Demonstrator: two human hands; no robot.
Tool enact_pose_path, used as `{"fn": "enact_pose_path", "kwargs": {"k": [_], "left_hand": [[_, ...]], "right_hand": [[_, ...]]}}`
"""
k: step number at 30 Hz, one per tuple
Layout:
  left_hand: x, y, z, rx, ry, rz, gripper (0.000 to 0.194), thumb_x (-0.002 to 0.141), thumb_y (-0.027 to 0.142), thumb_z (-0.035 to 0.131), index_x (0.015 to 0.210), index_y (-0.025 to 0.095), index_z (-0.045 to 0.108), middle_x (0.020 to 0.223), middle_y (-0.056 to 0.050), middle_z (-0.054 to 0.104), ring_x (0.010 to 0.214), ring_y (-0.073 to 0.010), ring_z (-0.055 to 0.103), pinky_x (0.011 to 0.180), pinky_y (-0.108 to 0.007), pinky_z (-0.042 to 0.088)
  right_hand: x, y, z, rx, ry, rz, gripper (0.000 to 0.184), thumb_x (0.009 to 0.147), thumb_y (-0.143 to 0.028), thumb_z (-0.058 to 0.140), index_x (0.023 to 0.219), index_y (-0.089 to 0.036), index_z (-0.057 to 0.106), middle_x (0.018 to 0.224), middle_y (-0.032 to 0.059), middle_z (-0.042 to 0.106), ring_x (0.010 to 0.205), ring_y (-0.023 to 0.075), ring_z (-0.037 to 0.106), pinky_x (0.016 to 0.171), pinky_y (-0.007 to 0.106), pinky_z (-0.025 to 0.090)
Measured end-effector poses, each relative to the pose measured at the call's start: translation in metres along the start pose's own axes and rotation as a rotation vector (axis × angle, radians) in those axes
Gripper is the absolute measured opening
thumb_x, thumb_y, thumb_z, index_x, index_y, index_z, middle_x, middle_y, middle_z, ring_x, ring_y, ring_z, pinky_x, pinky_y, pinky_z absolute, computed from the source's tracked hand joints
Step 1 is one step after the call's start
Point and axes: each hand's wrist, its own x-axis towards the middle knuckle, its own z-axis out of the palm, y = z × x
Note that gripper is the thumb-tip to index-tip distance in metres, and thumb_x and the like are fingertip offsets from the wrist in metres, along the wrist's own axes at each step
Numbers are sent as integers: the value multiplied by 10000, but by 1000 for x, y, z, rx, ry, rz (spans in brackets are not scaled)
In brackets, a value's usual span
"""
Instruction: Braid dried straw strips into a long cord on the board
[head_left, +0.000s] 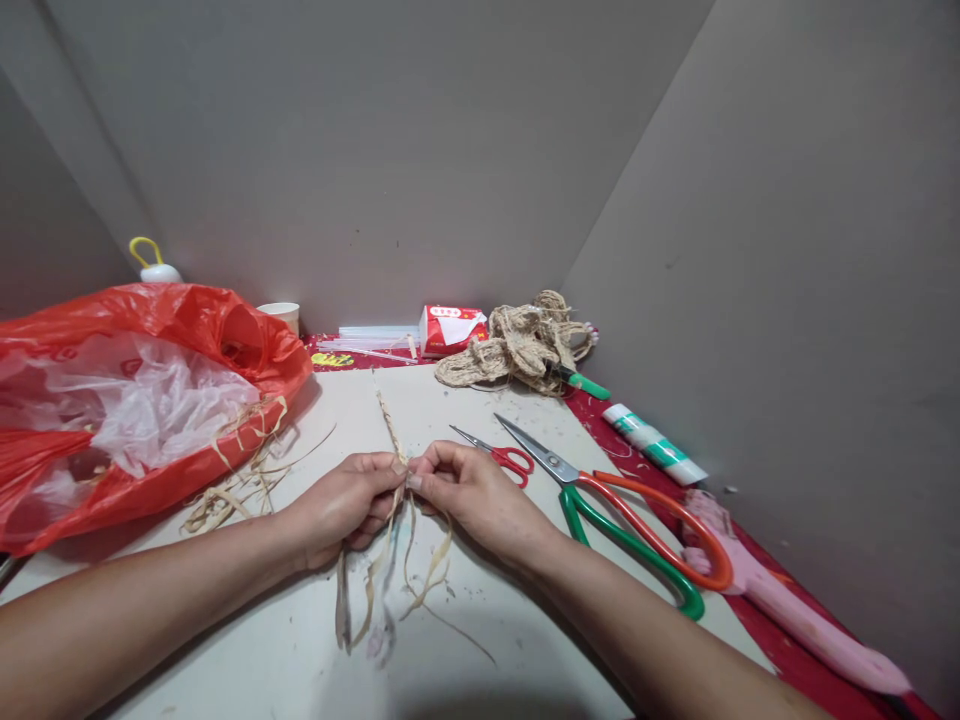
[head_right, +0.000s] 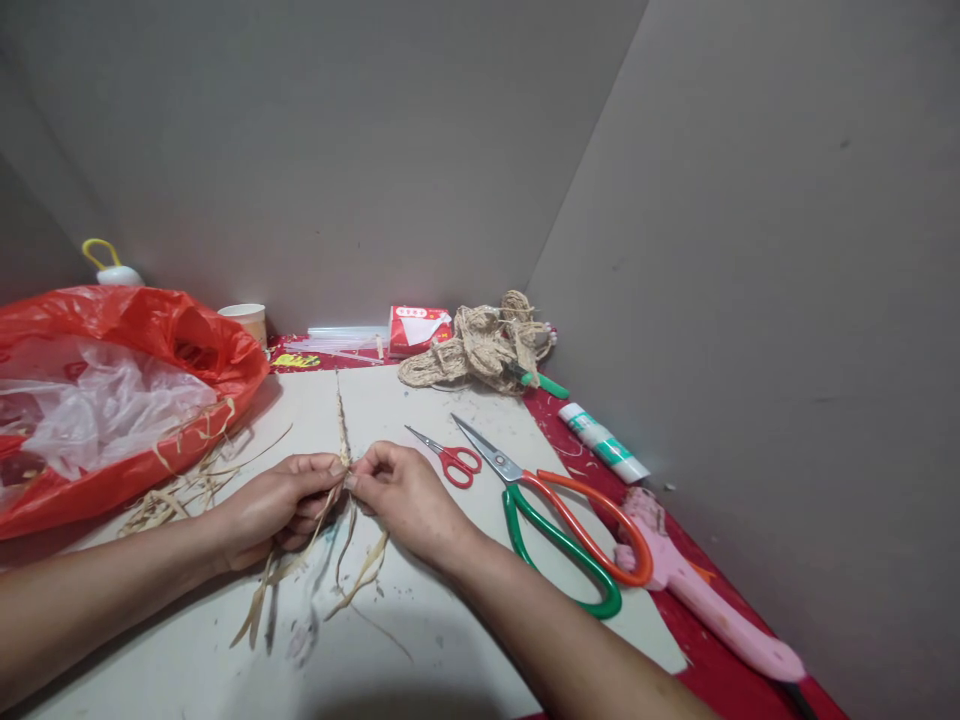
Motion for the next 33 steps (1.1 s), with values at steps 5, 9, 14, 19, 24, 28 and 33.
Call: {"fn": "enact_pose_path", "kwargs": {"k": [5, 9, 14, 19, 24, 28, 33], "left_hand": [[1, 2, 1, 11, -26, -14, 234, 873, 317, 455, 683, 181, 445, 435, 101, 262, 354, -35, 106, 325, -167, 83], [2, 3, -1, 13, -55, -20, 216, 876, 276, 443, 684, 179, 458, 431, 95, 270, 353, -38, 116, 332, -173, 75], [2, 4, -8, 79, -115, -1, 236, 868, 324, 470, 694, 166, 494, 450, 91, 261, 370, -40, 118, 336, -186, 77], [5, 5, -14, 176, -150, 51, 237, 858, 332, 491, 683, 180, 438, 455, 95, 267, 364, -40, 137, 342, -193, 89], [5, 7, -15, 255, -208, 82, 226, 837, 362, 519, 725, 174, 465, 497, 94, 296, 386, -41, 170, 382, -205, 105], [4, 9, -16, 353, -208, 107, 258, 845, 377, 492, 731, 148, 526, 492, 90, 291, 419, -54, 189, 426, -210, 140], [6, 8, -24, 486, -199, 208, 222, 842, 312, 466, 759, 139, 579, 562, 57, 374, 511, -76, 271, 494, -194, 237]], "right_hand": [[0, 0, -1, 240, -66, 156, 252, 712, -264, 658, 881, -194, 485, 606, -39, 567, 546, 132, 581, 442, 225, 464], [1, -4, -4, 142, -201, 191, 111, 786, -248, 584, 806, -161, 518, 672, 6, 580, 560, 113, 573, 392, 185, 457], [1, -6, -3, 34, -242, 142, 155, 840, -268, 509, 737, -153, 525, 632, 1, 569, 528, 93, 552, 398, 168, 444], [0, -1, 0, 38, -212, 188, 211, 856, -339, 481, 726, -172, 487, 632, -17, 562, 415, 64, 450, 347, 171, 306], [0, 0, 0, -103, -154, 101, 181, 809, -286, 553, 680, -162, 525, 524, -79, 363, 452, 59, 283, 406, 187, 209], [2, -1, 0, -74, -205, 243, 194, 822, -299, 508, 686, -166, 548, 464, -89, 338, 399, 58, 226, 371, 197, 140], [7, -5, 0, 189, -282, 449, 223, 782, -288, 492, 593, -195, 419, 430, -102, 293, 360, 44, 138, 343, 194, 63]]}}
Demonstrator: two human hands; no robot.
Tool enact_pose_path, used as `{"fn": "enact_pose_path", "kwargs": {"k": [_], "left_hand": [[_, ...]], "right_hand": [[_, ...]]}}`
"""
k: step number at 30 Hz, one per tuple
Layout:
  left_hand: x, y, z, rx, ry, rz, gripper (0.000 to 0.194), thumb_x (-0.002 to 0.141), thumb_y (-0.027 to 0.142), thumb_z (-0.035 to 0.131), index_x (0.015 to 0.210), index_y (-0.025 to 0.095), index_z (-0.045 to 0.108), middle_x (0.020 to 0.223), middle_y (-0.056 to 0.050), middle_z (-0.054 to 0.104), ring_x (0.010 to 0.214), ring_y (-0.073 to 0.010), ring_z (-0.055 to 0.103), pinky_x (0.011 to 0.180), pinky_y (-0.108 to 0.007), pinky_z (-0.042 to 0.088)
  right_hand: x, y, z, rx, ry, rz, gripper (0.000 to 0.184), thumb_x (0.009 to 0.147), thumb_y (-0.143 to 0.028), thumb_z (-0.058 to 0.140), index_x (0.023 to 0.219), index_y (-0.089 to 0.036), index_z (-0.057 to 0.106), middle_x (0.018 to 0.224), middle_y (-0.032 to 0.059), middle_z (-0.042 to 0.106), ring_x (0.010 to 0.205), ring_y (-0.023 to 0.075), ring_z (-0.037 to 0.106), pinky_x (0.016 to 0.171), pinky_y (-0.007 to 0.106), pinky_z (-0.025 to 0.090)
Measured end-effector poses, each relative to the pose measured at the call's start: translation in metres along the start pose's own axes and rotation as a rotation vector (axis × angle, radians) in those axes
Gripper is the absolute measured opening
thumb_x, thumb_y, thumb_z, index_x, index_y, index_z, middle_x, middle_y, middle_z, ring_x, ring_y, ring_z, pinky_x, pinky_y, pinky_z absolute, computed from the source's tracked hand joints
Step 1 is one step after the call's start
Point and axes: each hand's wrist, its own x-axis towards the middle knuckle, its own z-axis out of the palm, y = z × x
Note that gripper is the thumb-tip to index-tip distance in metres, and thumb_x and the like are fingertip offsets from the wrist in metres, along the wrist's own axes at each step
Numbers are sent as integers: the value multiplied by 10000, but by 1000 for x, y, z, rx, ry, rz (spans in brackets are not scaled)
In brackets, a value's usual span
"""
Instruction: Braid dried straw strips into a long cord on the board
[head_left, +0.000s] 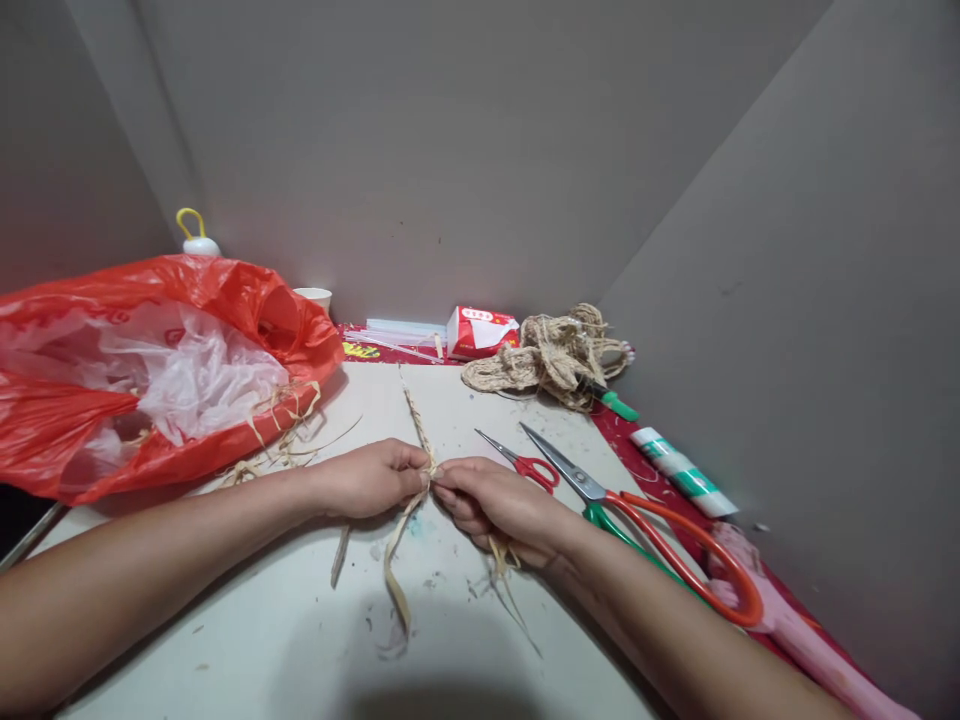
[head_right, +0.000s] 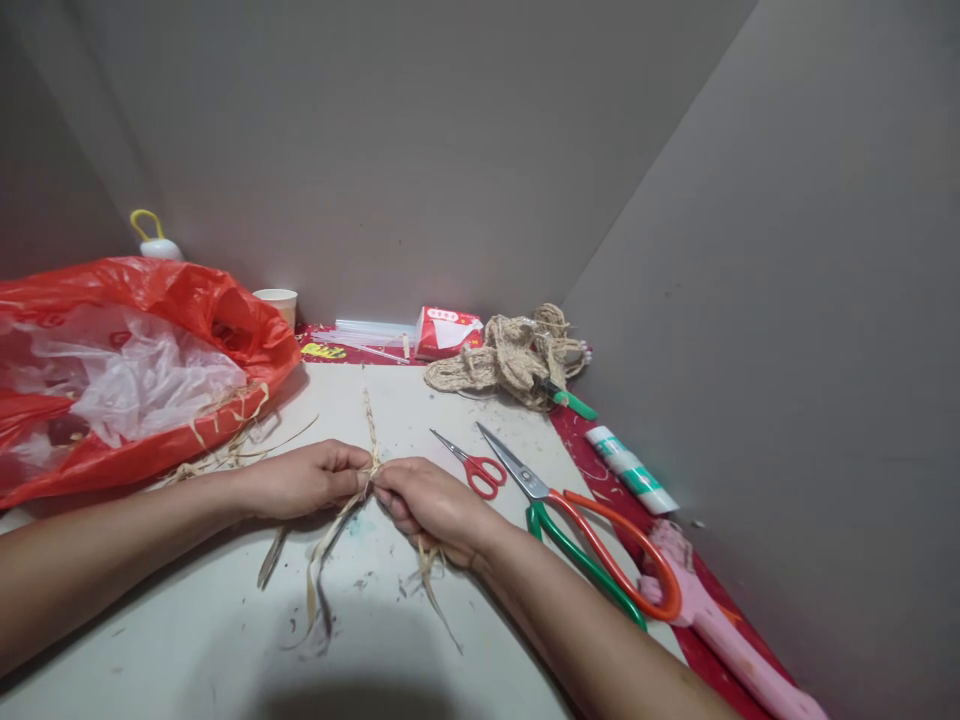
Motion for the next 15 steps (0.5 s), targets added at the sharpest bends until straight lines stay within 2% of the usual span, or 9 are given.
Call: {"fn": "enact_pose_path", "kwargs": {"k": [5, 9, 11, 15], "left_hand": [[0, -2, -7, 183, 37, 59, 257, 845, 316, 443, 812, 138, 625, 629, 26, 471, 587, -100, 367, 564, -189, 321], [-3, 1, -9, 264, 50, 105, 236, 830, 286, 432, 749, 144, 603, 609, 27, 453, 581, -105, 366, 556, -193, 321], [-5, 5, -9, 303, 56, 90, 222, 820, 272, 435, 707, 148, 579, 588, 30, 436, 565, -104, 357, 543, -196, 314], [-12, 17, -10, 360, 13, -31, 212, 813, 275, 433, 673, 165, 548, 548, 34, 438, 516, -101, 365, 525, -199, 327]], "right_hand": [[1, -5, 5, 83, -26, 23, 191, 738, -284, 482, 612, -209, 359, 461, -114, 232, 386, 44, 105, 351, 177, 48], [1, -3, 10, 115, 3, 8, 219, 735, -303, 513, 599, -200, 376, 450, -116, 244, 378, 35, 115, 348, 173, 54], [3, 0, 13, 119, 42, -12, 219, 733, -294, 518, 579, -196, 396, 423, -115, 263, 359, 32, 118, 336, 175, 54], [7, 5, 20, 120, 147, -69, 175, 707, -239, 490, 543, -185, 462, 343, -114, 264, 316, 35, 122, 307, 182, 53]]}}
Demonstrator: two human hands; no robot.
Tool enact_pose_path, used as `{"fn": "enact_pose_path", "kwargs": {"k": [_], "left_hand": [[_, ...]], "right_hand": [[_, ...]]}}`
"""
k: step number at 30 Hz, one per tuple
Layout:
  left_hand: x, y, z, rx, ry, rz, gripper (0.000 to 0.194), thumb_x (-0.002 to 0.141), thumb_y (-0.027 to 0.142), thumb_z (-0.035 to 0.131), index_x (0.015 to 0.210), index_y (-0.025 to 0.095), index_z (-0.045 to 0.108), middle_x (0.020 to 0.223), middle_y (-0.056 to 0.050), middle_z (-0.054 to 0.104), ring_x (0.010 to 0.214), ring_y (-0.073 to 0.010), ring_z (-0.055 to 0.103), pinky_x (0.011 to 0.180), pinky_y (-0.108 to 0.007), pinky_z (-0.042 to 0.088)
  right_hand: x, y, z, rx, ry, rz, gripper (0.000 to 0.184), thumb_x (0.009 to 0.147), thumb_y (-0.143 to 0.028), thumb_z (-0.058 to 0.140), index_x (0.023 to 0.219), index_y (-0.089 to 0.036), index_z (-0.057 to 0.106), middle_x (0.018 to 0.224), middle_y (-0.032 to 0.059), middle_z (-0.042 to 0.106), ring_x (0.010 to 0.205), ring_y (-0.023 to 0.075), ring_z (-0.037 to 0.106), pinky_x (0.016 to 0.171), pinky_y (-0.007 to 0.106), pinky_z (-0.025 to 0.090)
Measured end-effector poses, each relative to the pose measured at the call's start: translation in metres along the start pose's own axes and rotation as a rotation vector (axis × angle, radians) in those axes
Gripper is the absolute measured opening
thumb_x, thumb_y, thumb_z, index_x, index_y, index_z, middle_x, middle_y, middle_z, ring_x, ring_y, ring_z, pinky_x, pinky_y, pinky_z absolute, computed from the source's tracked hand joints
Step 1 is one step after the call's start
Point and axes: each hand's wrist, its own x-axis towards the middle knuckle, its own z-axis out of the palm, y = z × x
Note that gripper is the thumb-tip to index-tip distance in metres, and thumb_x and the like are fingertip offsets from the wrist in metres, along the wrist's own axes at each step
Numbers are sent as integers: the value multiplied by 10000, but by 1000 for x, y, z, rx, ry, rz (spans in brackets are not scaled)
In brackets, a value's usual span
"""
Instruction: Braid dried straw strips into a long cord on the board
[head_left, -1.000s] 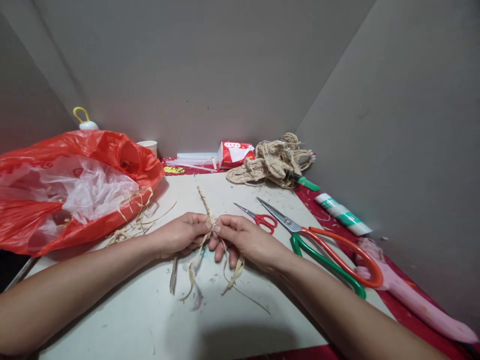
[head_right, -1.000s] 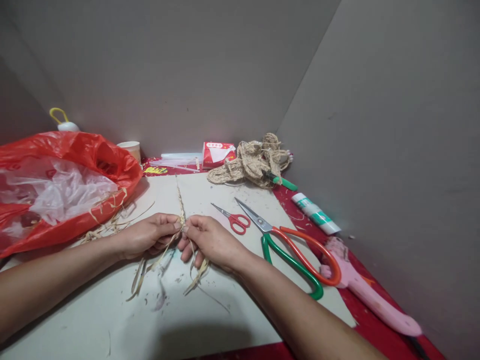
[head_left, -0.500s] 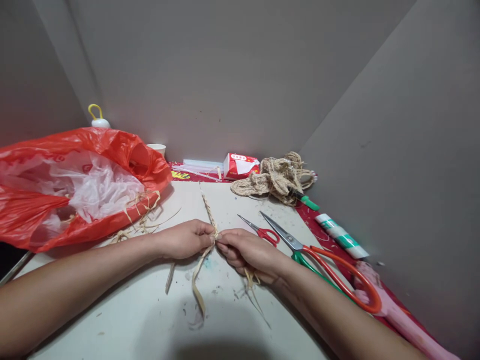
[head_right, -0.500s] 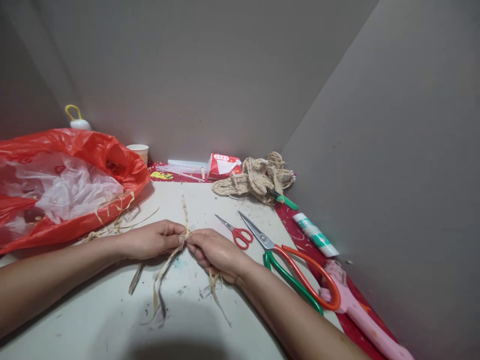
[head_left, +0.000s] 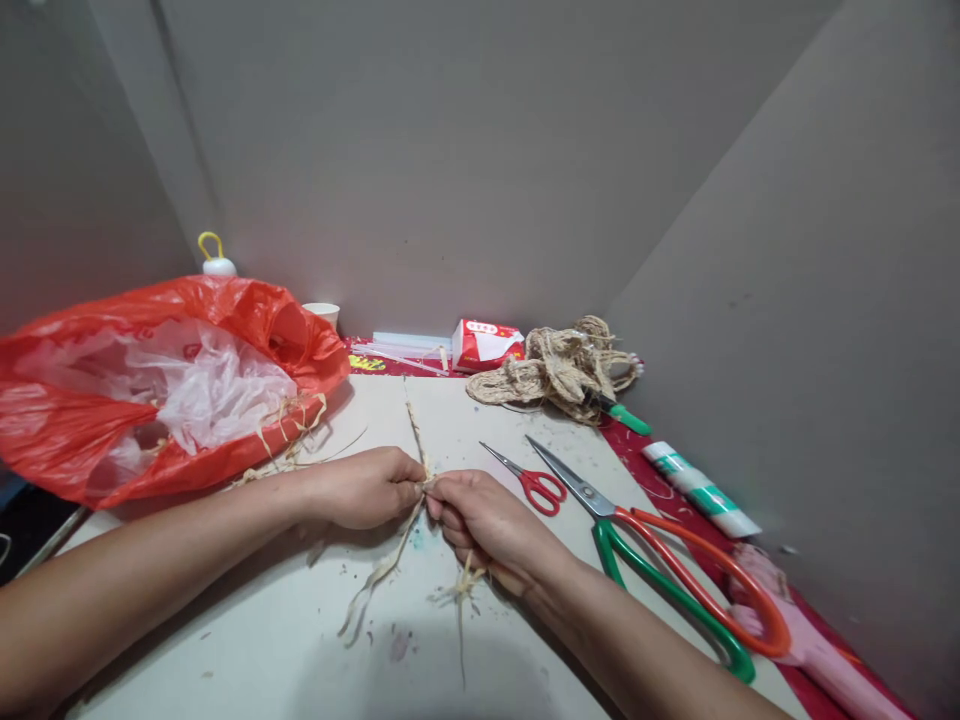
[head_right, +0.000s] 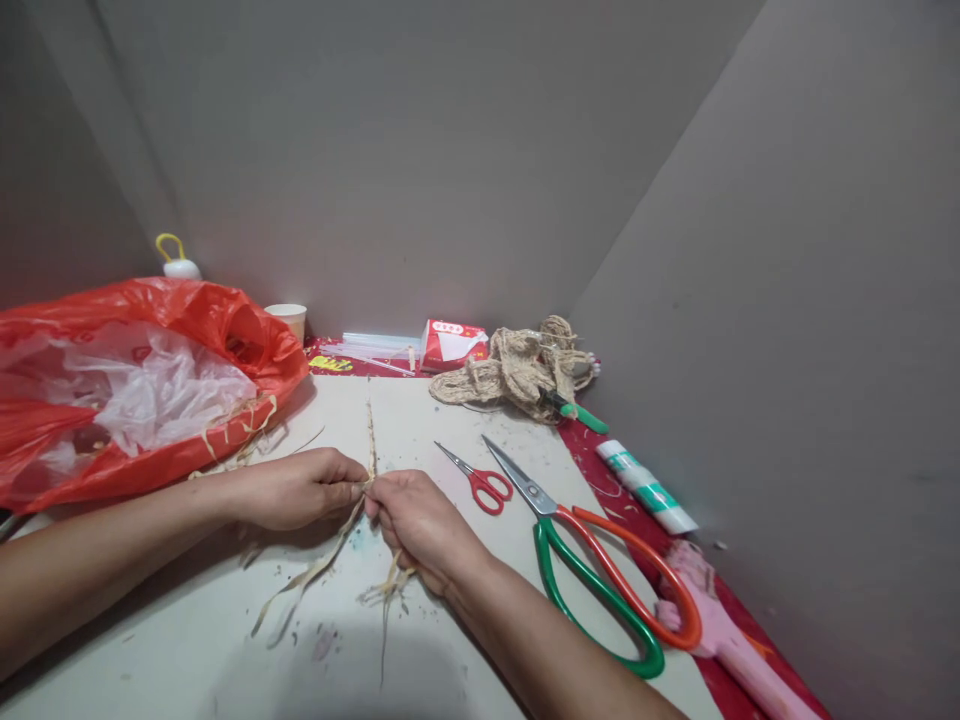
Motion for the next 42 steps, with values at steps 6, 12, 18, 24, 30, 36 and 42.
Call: {"fn": "enact_pose_path", "kwargs": {"k": [6, 12, 18, 24, 30, 36, 42], "left_hand": [[-3, 26, 11, -124, -87, -287, 168, 824, 261, 353, 743, 189, 481, 465, 16, 520, 323, -105, 375, 371, -211, 312], [-2, 24, 48, -232, 197, -318, 105, 815, 206, 366, 905, 181, 413, 508, 26, 531, 278, -102, 408, 304, -188, 304], [-4, 13, 69, -222, 395, -231, 118, 818, 220, 376, 924, 181, 412, 557, 31, 495, 354, -106, 436, 309, -199, 336], [-30, 26, 54, -237, 210, -307, 367, 837, 338, 408, 1157, 158, 416, 622, 5, 583, 358, -102, 449, 350, -204, 330], [-32, 26, 19, -109, 654, -129, 358, 736, 309, 560, 1045, 130, 562, 868, -60, 631, 793, -157, 566, 702, -265, 435], [6, 3, 35, -560, 295, -206, 124, 733, 257, 471, 673, 154, 505, 505, 60, 421, 417, -55, 329, 450, -206, 255], [8, -2, 34, -523, 261, -88, 194, 752, 296, 538, 649, 132, 557, 474, 67, 380, 423, -44, 267, 428, -201, 192]], "right_hand": [[-2, 0, 5, 75, 58, -73, 160, 679, -214, 500, 533, -191, 439, 348, -119, 251, 318, 33, 133, 311, 173, 61], [-8, 0, 4, 177, -96, -49, 274, 718, -240, 496, 516, -211, 313, 390, -115, 251, 335, 25, 137, 330, 160, 99], [-9, 6, 10, 203, -147, -88, 272, 695, -199, 510, 509, -206, 313, 378, -120, 242, 329, 21, 132, 336, 165, 88], [-8, 7, 8, 202, -113, -90, 132, 664, -185, 524, 579, -181, 423, 414, -124, 257, 348, 19, 129, 349, 166, 55], [-8, 0, 0, 184, -164, -41, 74, 666, -212, 558, 699, -150, 537, 449, -128, 250, 367, 17, 114, 357, 170, 42], [-7, -7, -12, 134, -237, -4, 84, 686, -210, 567, 647, -158, 514, 432, -126, 249, 369, 20, 99, 355, 171, 33], [-9, -13, -24, -52, -238, 4, 126, 732, -237, 560, 633, -166, 529, 386, -114, 284, 352, 37, 128, 352, 196, 71]]}}
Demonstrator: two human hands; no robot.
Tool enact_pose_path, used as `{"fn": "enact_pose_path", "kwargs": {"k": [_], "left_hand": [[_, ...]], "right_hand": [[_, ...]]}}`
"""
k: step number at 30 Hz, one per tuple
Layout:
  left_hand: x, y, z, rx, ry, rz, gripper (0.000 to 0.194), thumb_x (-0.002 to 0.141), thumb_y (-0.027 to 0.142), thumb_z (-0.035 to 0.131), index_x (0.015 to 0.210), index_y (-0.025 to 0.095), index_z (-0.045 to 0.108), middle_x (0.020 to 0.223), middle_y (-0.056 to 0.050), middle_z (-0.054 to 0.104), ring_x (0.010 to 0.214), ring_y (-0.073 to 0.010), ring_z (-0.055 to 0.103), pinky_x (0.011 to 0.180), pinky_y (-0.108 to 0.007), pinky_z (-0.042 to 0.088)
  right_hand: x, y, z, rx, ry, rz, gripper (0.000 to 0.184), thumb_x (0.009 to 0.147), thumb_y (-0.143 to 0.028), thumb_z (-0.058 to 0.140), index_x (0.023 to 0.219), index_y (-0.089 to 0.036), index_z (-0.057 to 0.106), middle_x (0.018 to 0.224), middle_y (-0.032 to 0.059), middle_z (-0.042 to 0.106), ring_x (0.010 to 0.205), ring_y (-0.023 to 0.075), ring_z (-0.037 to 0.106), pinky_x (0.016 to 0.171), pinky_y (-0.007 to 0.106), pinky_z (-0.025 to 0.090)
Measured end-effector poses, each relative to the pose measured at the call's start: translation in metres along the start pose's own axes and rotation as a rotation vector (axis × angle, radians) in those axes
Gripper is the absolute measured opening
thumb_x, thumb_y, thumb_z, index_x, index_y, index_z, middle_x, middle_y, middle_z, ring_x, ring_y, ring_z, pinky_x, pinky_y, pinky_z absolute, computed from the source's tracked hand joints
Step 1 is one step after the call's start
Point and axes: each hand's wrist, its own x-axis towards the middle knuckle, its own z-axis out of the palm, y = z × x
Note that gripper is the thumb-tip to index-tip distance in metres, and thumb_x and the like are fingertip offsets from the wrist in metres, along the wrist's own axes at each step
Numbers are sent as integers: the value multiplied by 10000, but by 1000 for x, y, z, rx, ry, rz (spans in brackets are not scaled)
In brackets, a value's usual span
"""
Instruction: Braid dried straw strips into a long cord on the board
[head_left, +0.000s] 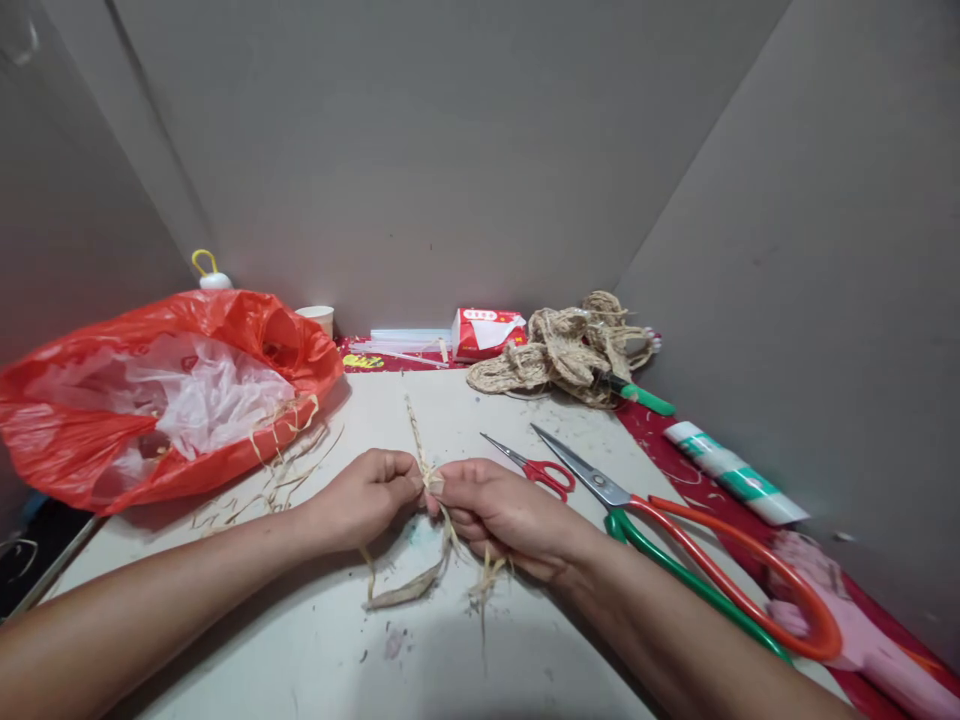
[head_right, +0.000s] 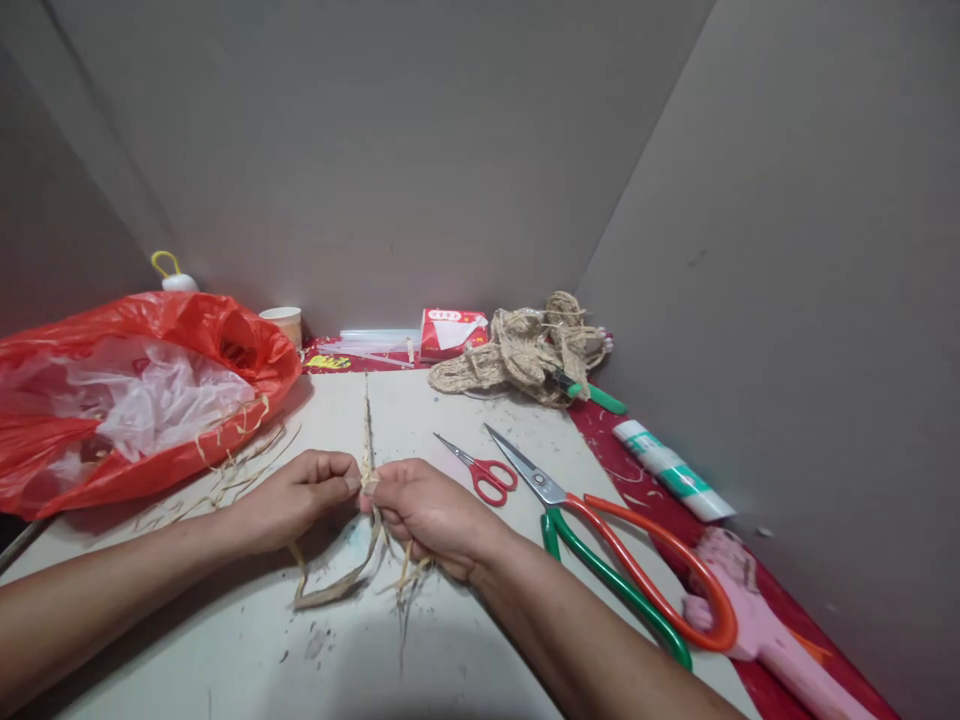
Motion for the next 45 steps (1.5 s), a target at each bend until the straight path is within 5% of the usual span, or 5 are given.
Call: {"fn": "enact_pose_path", "kwargs": {"k": [7, 12, 20, 31, 45], "left_hand": [[2, 1, -5, -237, -149, -205, 207, 793, 310, 518, 658, 159, 561, 399, 97, 244, 332, -48, 129, 330, -220, 81], [3, 3, 3, -145, -67, -220, 218, 811, 248, 472, 628, 153, 544, 352, 94, 264, 314, -40, 150, 340, -209, 88], [3, 1, 5, -116, -27, -177, 196, 779, 247, 471, 596, 175, 470, 359, 102, 258, 323, -40, 158, 368, -223, 74], [4, -7, 6, -47, -34, -71, 264, 793, 353, 485, 600, 174, 469, 412, 93, 311, 390, -55, 202, 422, -220, 164], [3, -7, 5, 78, -53, -26, 219, 755, 286, 469, 590, 151, 519, 526, 38, 454, 491, -74, 334, 491, -204, 264]], "right_hand": [[2, 1, -2, -367, 70, -95, 98, 743, -193, 501, 666, -159, 550, 470, -76, 363, 422, 67, 227, 404, 203, 161], [-1, -1, -2, -546, 87, -121, 129, 762, -200, 481, 677, -159, 569, 628, -14, 531, 565, 106, 413, 533, 213, 323], [-6, -8, -7, -542, 79, -79, 247, 820, -224, 342, 583, -195, 406, 503, -57, 305, 461, 97, 238, 444, 234, 210], [-8, 1, -6, -772, 202, -162, 237, 897, -282, 407, 707, -190, 514, 629, -10, 607, 528, 107, 446, 549, 228, 344], [-4, 18, 19, -801, 483, -189, 156, 805, -229, 448, 652, -223, 416, 490, -10, 558, 422, 122, 457, 428, 225, 298]]}}
